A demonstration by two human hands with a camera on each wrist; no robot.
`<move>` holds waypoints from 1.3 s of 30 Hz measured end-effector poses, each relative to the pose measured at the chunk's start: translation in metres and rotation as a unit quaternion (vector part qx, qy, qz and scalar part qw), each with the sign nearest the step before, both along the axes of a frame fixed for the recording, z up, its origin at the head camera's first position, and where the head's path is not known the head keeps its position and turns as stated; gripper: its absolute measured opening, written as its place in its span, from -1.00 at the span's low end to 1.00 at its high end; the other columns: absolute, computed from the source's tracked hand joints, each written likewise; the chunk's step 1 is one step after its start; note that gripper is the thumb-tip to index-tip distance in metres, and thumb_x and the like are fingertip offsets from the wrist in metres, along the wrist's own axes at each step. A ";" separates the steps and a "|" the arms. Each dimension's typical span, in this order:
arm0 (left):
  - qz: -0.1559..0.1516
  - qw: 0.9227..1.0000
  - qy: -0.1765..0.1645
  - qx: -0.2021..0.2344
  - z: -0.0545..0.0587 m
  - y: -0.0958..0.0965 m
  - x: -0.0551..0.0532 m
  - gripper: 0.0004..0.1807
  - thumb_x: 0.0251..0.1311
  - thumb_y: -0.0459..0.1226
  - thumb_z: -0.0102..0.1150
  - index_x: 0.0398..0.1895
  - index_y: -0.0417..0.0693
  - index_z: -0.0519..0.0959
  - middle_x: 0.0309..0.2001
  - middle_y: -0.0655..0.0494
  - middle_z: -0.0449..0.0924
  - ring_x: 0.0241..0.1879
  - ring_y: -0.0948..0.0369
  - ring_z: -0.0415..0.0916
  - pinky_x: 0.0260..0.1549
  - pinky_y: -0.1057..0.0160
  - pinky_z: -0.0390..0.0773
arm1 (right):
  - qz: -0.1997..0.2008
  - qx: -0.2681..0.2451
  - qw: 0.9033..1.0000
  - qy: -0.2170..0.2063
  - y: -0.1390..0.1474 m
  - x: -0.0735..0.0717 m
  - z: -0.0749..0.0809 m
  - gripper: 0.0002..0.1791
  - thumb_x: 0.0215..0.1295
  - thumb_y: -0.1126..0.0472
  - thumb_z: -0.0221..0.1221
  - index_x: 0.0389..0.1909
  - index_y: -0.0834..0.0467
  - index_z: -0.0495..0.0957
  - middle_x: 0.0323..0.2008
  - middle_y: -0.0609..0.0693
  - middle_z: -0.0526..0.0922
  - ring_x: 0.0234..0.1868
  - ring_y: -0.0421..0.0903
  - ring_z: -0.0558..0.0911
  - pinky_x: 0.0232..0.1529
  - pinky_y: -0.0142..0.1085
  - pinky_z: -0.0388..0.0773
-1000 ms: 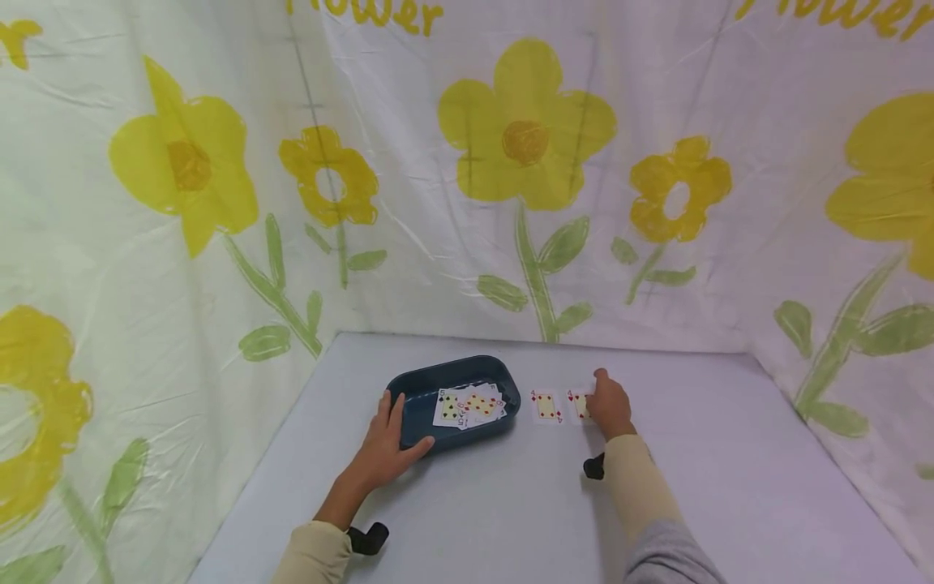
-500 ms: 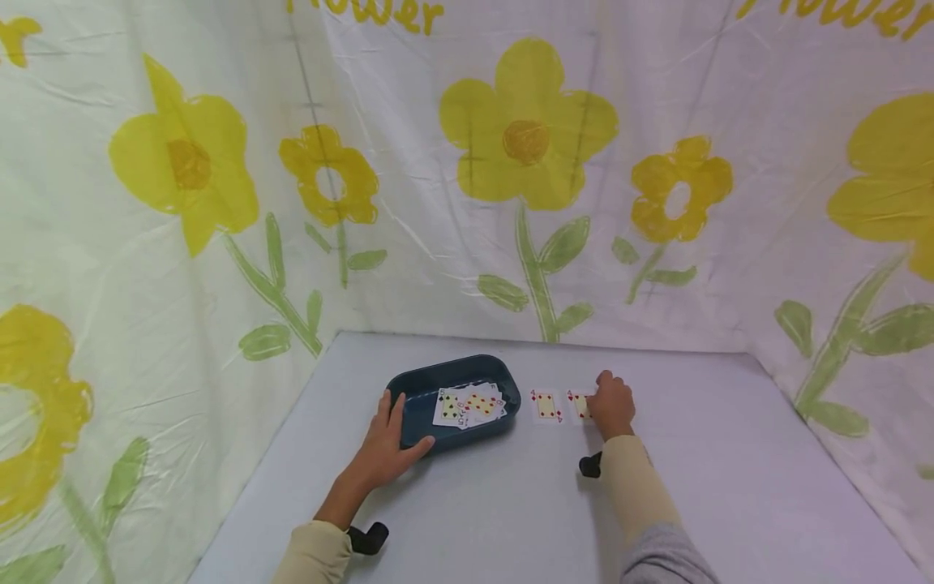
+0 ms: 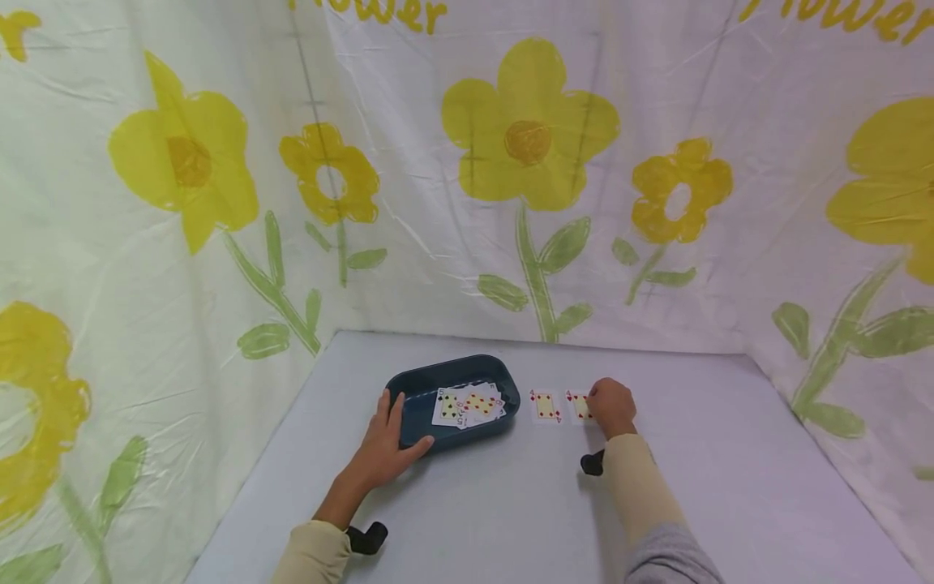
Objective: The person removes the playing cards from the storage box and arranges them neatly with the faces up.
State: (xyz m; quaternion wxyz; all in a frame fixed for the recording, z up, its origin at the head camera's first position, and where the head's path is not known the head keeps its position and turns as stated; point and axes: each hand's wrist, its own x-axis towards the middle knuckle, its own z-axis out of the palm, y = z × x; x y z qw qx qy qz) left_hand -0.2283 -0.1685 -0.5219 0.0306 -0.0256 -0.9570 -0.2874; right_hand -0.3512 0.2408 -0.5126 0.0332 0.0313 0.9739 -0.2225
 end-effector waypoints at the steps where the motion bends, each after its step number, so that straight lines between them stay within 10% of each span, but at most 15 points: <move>1: 0.000 1.000 0.000 0.002 0.000 0.000 0.000 0.18 0.17 0.33 0.18 0.62 -0.13 -0.10 0.59 -0.23 -0.36 0.51 -0.27 -0.15 0.32 -0.27 0.14 | 0.000 0.000 1.000 0.001 0.000 0.001 0.000 -0.86 0.28 0.34 0.19 -0.36 0.35 0.66 -0.45 0.11 0.63 -0.40 0.04 0.54 -0.38 -0.11 0.52; 17: 0.000 1.000 -0.003 0.006 0.004 -0.001 0.001 0.17 0.17 0.31 0.19 0.62 -0.14 -0.09 0.59 -0.23 -0.36 0.51 -0.27 -0.16 0.32 -0.27 0.13 | 0.005 -0.024 0.998 0.057 -0.015 -0.009 0.009 -0.81 0.33 0.33 0.12 -0.32 0.41 0.61 -0.42 0.20 0.65 -0.42 0.07 0.57 -0.39 -0.06 0.53; 39: 0.000 1.000 0.000 0.014 0.000 0.000 0.001 0.17 0.16 0.32 0.19 0.62 -0.13 -0.09 0.59 -0.22 -0.35 0.50 -0.28 -0.12 0.30 -0.28 0.17 | 0.088 -0.073 0.983 0.142 -0.119 -0.035 0.046 -0.83 0.26 0.28 0.20 -0.33 0.30 0.70 -0.34 0.15 0.70 -0.38 0.07 0.61 -0.33 -0.04 0.56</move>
